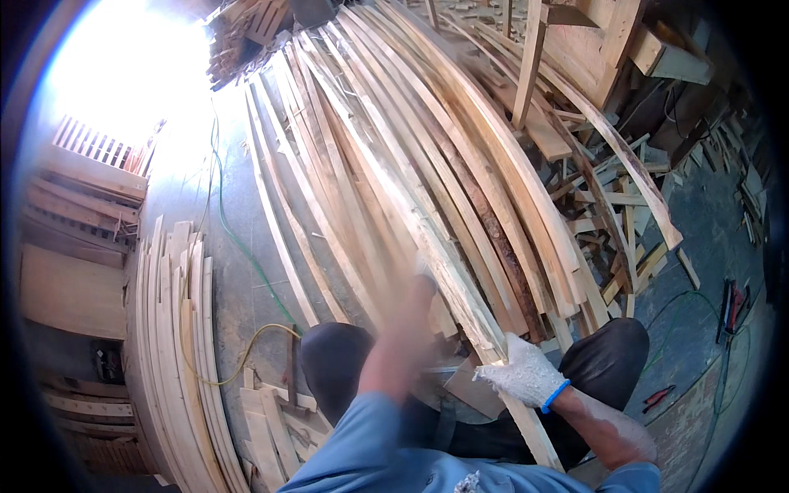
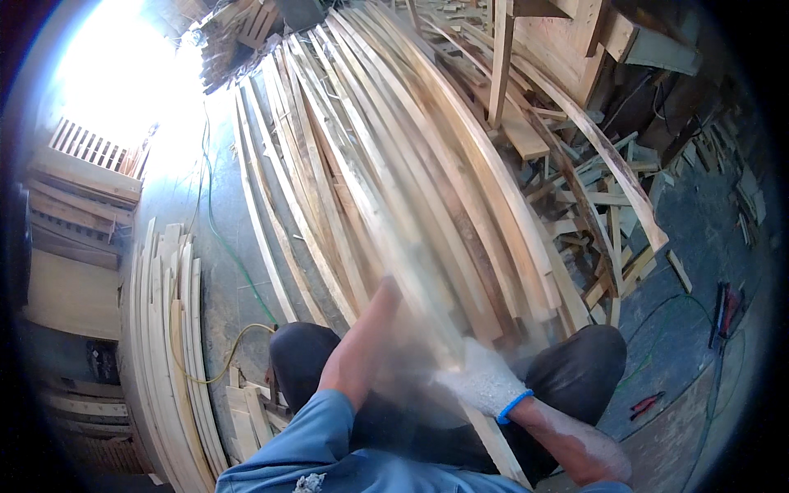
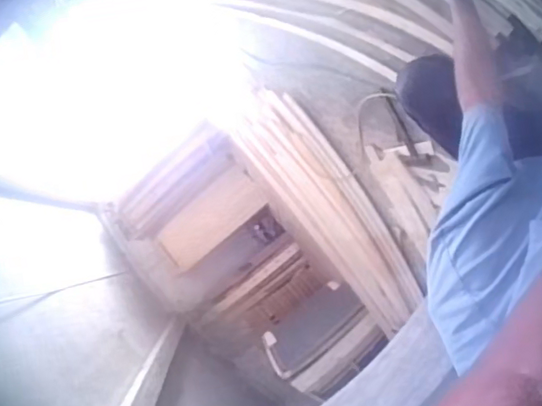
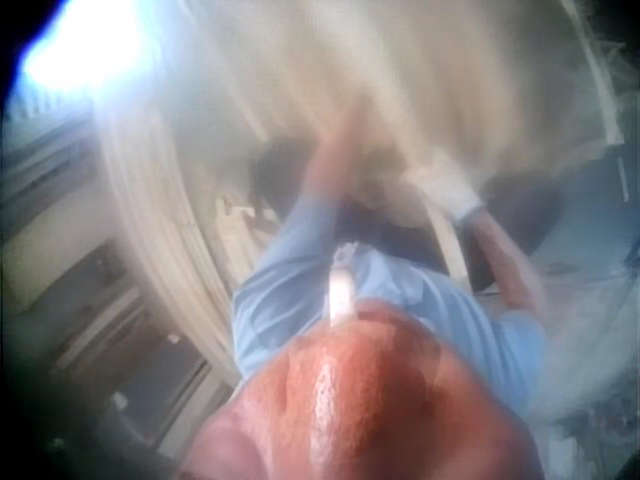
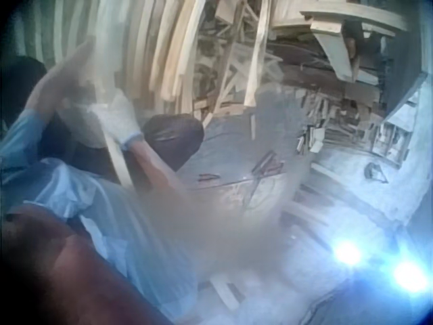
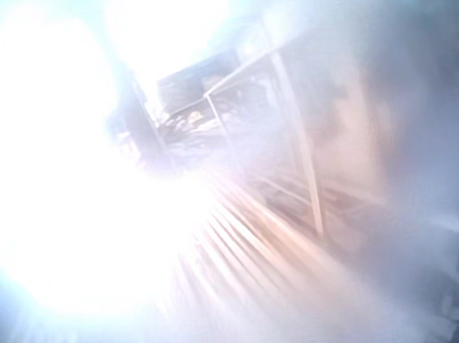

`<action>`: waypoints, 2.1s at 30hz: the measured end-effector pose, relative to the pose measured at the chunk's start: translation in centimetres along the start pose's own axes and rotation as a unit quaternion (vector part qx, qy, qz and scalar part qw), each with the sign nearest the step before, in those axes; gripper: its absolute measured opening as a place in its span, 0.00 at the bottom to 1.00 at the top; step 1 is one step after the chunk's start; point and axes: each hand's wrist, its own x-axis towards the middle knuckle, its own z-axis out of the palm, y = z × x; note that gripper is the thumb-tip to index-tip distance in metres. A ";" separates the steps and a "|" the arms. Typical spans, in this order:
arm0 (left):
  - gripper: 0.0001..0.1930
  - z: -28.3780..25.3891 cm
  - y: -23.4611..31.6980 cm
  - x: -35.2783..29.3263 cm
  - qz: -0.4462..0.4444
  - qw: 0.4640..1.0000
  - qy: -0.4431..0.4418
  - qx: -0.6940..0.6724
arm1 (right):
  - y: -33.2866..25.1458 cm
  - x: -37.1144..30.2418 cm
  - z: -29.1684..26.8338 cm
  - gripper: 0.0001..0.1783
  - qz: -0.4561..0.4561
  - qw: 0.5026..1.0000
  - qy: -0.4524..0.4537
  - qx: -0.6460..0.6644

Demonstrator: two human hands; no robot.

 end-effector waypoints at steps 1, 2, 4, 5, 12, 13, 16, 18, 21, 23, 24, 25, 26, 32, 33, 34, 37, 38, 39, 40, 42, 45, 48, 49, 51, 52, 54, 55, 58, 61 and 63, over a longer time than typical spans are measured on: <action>0.16 0.1 0.1 0.0 -0.002 1.000 -0.001 -0.004 | 0.1 0.1 0.0 0.33 -0.010 1.000 0.003 -0.016; 0.16 0.1 0.2 0.0 -0.003 1.000 -0.001 -0.007 | 0.2 0.2 0.0 0.32 -0.021 0.999 0.006 -0.033; 0.16 0.0 0.4 0.1 -0.002 1.000 0.001 -0.012 | 0.2 0.2 -0.1 0.31 -0.036 0.998 0.005 -0.041; 0.16 0.0 0.5 0.1 -0.002 1.000 0.004 -0.015 | 0.2 0.2 -0.1 0.31 -0.041 0.999 0.002 -0.033; 0.16 0.3 1.3 -0.2 0.026 0.998 0.057 -0.009 | 1.6 0.9 0.7 0.31 -0.039 0.997 0.015 -0.063; 0.16 0.6 1.7 -0.3 0.033 0.997 0.071 -0.003 | 1.9 1.0 0.8 0.32 -0.045 0.997 0.014 -0.057; 0.16 3.6 4.5 -1.0 0.059 0.993 0.094 0.036 | 2.4 1.0 0.6 0.32 -0.045 0.998 0.021 -0.033; 0.16 4.5 5.4 -2.3 0.062 0.988 0.115 0.078 | 1.3 0.6 0.3 0.32 -0.039 0.999 0.006 -0.020; 0.16 6.9 5.4 -3.0 0.036 0.982 0.147 0.113 | 1.8 0.7 0.4 0.33 -0.037 0.998 0.021 -0.041; 0.19 7.1 4.9 -2.7 -0.003 0.986 0.151 0.064 | 1.4 0.7 0.2 0.33 -0.035 0.999 0.014 -0.034; 0.19 6.9 4.7 -2.3 -0.023 0.989 0.143 0.020 | 1.3 0.6 0.0 0.33 -0.034 0.999 0.011 -0.030; 0.19 6.8 5.0 -2.0 -0.042 0.990 0.133 -0.024 | 1.2 0.5 -0.1 0.34 -0.023 1.000 0.009 -0.017; 0.20 6.8 5.1 -2.0 -0.048 0.990 0.132 -0.033 | 1.1 0.4 -0.3 0.36 -0.011 1.000 0.006 -0.004; 0.19 7.7 4.5 -1.2 -0.048 0.977 0.205 -0.041 | 0.7 0.4 -0.8 0.39 0.002 1.000 0.009 -0.020; 0.18 8.1 4.7 -1.3 -0.040 0.977 0.208 -0.032 | 0.9 0.5 -0.9 0.39 0.005 0.999 0.015 -0.034; 0.18 8.2 4.9 -1.4 -0.033 0.976 0.213 -0.023 | 1.0 0.6 -0.9 0.38 -0.002 0.999 0.019 -0.049; 0.16 8.9 5.1 -1.7 0.022 0.959 0.281 0.032 | 2.0 0.9 -0.9 0.38 -0.019 0.997 0.030 -0.076; 0.16 9.0 4.9 -1.7 0.034 0.953 0.295 0.061 | 2.1 0.9 -0.9 0.37 -0.023 0.997 0.030 -0.071; 0.17 9.0 4.7 -1.6 0.046 0.946 0.309 0.089 | 2.2 0.9 -0.9 0.37 -0.026 0.997 0.031 -0.067; 0.17 9.1 4.4 -1.4 0.059 0.937 0.323 0.118 | 2.2 1.0 -0.9 0.37 -0.024 0.998 0.028 -0.060; 0.18 9.2 3.7 -1.1 0.050 0.926 0.329 0.180 | 1.9 1.1 -0.9 0.36 -0.021 0.999 0.020 -0.047; 0.20 9.4 5.6 -1.5 0.012 0.951 0.242 0.193 | 1.6 0.7 -1.5 0.36 -0.020 0.998 0.033 -0.044; 0.21 9.6 6.7 -1.7 -0.012 0.968 0.204 0.145 | 0.5 0.3 -1.8 0.37 0.008 1.000 0.012 -0.008; 0.21 9.6 7.1 -1.8 -0.015 0.971 0.205 0.124 | 0.7 0.5 -1.7 0.37 0.003 1.000 0.017 -0.011; 0.21 8.9 6.8 -1.3 -0.026 0.976 0.199 0.089 | 1.3 0.7 -0.9 0.37 -0.009 1.000 0.022 -0.020; 0.21 8.9 7.1 -1.1 -0.031 0.979 0.191 0.071 | 1.6 0.8 -0.8 0.37 -0.008 0.999 0.024 -0.023; 0.21 8.3 7.2 -0.9 -0.041 0.990 0.135 0.002 | 2.1 0.9 -0.9 0.36 -0.005 0.999 0.029 -0.027; 0.22 8.1 7.4 -0.8 -0.046 0.993 0.106 -0.032 | 2.1 0.9 -1.0 0.36 -0.004 0.999 0.027 -0.022; 0.17 7.9 5.3 0.2 -0.033 0.985 0.129 -0.108 | 1.7 0.9 -0.7 0.36 0.003 1.000 0.010 -0.019; 0.11 7.8 4.9 0.6 0.025 0.979 0.074 -0.190 | 1.5 0.9 -0.5 0.35 -0.001 0.999 0.012 -0.034; 0.09 8.0 3.0 1.4 0.127 0.966 0.074 -0.211 | 1.9 1.1 0.1 0.33 -0.052 0.996 0.034 -0.061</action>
